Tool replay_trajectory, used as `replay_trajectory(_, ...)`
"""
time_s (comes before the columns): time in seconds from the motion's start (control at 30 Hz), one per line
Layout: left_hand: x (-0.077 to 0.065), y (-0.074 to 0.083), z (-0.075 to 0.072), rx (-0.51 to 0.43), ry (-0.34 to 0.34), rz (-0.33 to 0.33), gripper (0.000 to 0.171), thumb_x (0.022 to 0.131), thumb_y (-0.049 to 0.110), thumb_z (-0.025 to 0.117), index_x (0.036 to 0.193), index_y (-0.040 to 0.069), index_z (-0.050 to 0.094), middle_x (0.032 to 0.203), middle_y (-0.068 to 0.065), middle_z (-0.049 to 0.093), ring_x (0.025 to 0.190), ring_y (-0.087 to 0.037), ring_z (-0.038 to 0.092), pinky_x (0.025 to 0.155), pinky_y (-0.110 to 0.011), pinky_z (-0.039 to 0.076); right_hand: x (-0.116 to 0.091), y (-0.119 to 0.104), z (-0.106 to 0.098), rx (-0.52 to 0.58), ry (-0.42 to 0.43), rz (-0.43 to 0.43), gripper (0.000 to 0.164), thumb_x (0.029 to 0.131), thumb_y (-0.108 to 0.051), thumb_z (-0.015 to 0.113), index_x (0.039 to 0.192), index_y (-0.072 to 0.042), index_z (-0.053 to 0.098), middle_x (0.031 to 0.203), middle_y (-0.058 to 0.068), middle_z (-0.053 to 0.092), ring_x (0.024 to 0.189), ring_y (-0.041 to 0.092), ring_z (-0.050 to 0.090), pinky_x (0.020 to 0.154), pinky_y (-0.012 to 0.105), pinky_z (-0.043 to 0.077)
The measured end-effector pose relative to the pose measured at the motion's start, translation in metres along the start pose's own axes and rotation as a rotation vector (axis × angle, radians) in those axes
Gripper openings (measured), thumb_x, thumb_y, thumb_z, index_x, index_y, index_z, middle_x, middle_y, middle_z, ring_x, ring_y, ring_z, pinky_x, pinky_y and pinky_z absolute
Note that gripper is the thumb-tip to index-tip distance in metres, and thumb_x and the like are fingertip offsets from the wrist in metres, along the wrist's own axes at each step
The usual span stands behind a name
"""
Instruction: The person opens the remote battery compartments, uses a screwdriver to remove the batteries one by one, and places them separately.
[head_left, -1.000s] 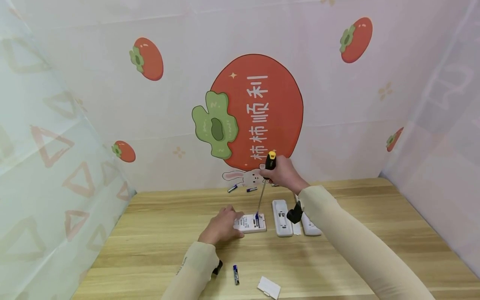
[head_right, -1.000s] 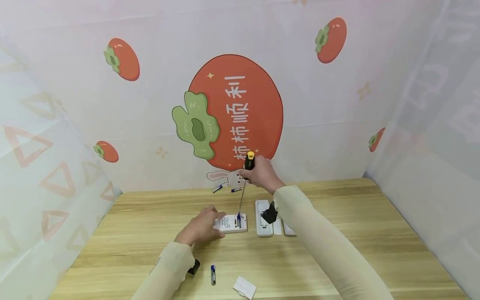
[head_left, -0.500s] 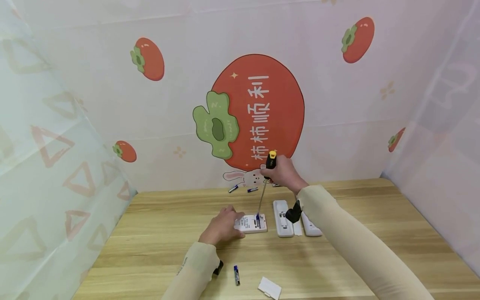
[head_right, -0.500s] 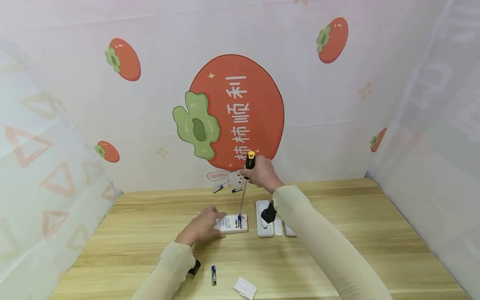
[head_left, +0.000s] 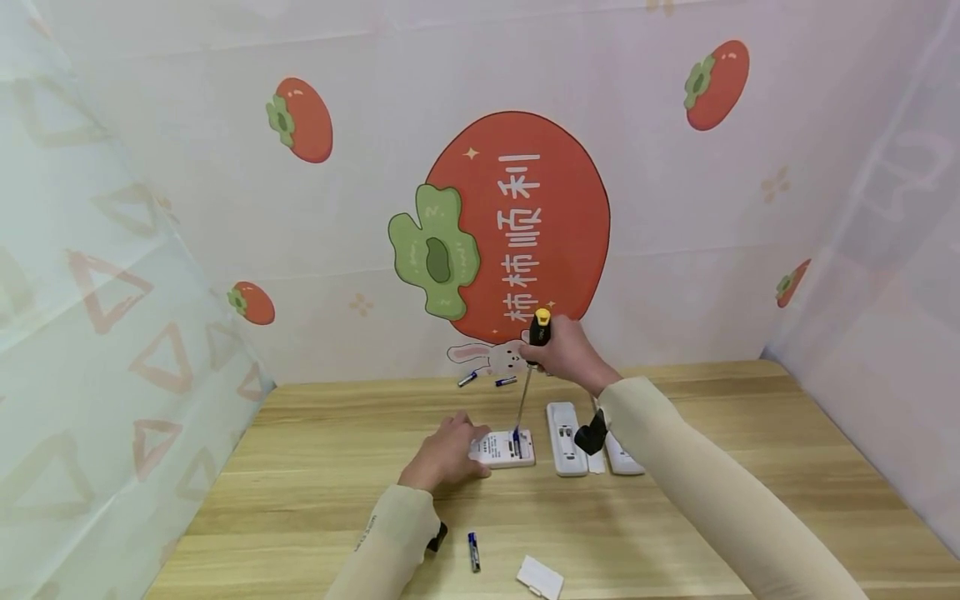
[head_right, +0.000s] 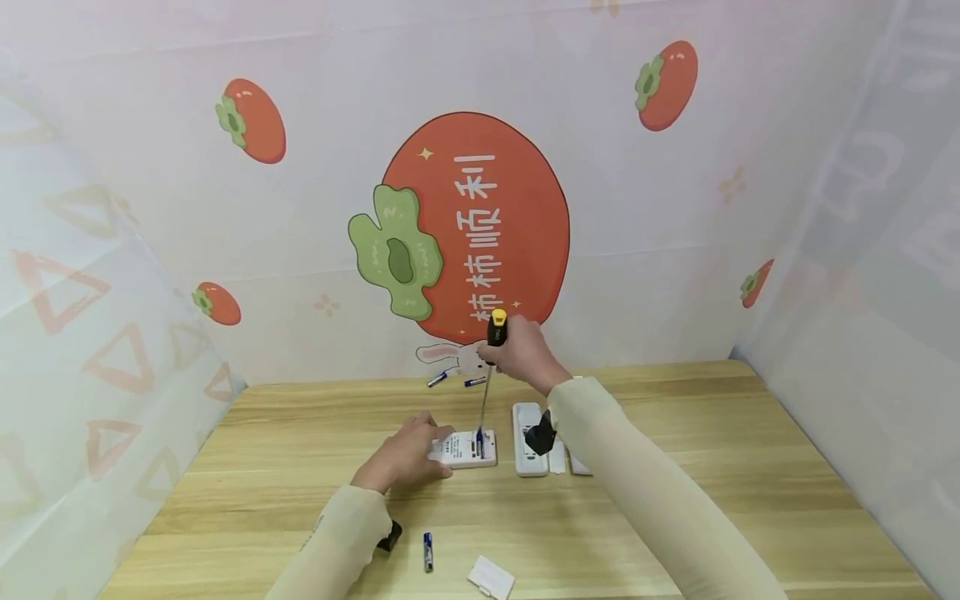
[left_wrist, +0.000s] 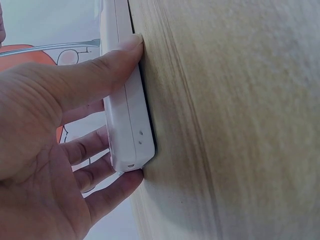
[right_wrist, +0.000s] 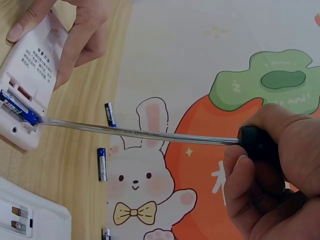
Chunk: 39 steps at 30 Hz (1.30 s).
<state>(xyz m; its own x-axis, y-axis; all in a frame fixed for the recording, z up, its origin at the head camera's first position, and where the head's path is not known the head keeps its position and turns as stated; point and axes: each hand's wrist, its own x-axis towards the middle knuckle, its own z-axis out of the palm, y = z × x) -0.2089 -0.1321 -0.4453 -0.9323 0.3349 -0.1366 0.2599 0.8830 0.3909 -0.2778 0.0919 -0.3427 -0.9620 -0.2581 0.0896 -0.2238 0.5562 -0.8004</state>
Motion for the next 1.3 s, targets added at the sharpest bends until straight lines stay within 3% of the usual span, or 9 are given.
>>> replay_trajectory(0.2, 0.0, 0.0, 0.0, 0.005, 0.005, -0.001, 0.064, 0.08, 0.028, 0.088, 0.137, 0.012, 0.065, 0.122, -0.01, 0.056, 0.107, -0.027, 0.049, 0.087, -0.052, 0.05, -0.01, -0.003, 0.002, -0.015, 0.006, -0.041, 0.022, 0.092, -0.02, 0.075, 0.089, -0.004, 0.06, 0.074, 0.011, 0.063, 0.062, 0.024, 0.064, 0.057, 0.032, 0.052)
replay_trajectory(0.43, -0.001, 0.0, 0.001, -0.003, 0.009, -0.002, 0.063, 0.081, 0.028, 0.088, 0.137, 0.012, 0.065, 0.122, -0.01, 0.055, 0.106, -0.027, 0.048, 0.087, -0.052, 0.049, -0.023, -0.008, 0.008, -0.033, 0.031, -0.08, 0.018, 0.089, -0.014, 0.076, 0.094, -0.007, 0.061, 0.082, 0.008, 0.064, 0.068, 0.022, 0.067, 0.064, 0.032, 0.058)
replay_trajectory(0.63, -0.001, -0.001, 0.0, 0.004, 0.008, 0.003, 0.062, 0.08, 0.028, 0.088, 0.136, 0.013, 0.066, 0.122, -0.01, 0.056, 0.107, -0.027, 0.048, 0.088, -0.053, 0.049, -0.029, -0.01, 0.011, -0.044, 0.03, -0.095, 0.018, 0.089, -0.015, 0.077, 0.089, -0.008, 0.061, 0.075, 0.006, 0.062, 0.063, 0.021, 0.063, 0.061, 0.032, 0.056)
replay_trajectory(0.97, -0.001, -0.002, 0.001, 0.013, 0.012, 0.008, 0.063, 0.08, 0.029, 0.089, 0.136, 0.013, 0.066, 0.122, -0.01, 0.056, 0.107, -0.027, 0.049, 0.088, -0.053, 0.05, -0.036, -0.011, 0.017, -0.092, 0.074, -0.232, 0.019, 0.089, -0.014, 0.077, 0.092, -0.011, 0.059, 0.074, 0.001, 0.057, 0.066, 0.018, 0.057, 0.065, 0.034, 0.049)
replay_trajectory(1.3, -0.001, -0.001, 0.001, 0.019, 0.014, 0.01, 0.062, 0.08, 0.028, 0.088, 0.135, 0.013, 0.067, 0.123, -0.011, 0.057, 0.109, -0.029, 0.05, 0.09, -0.055, 0.05, -0.038, -0.013, 0.018, -0.124, 0.084, -0.226, 0.017, 0.088, -0.014, 0.077, 0.086, -0.011, 0.06, 0.071, -0.001, 0.058, 0.063, 0.016, 0.056, 0.062, 0.033, 0.048)
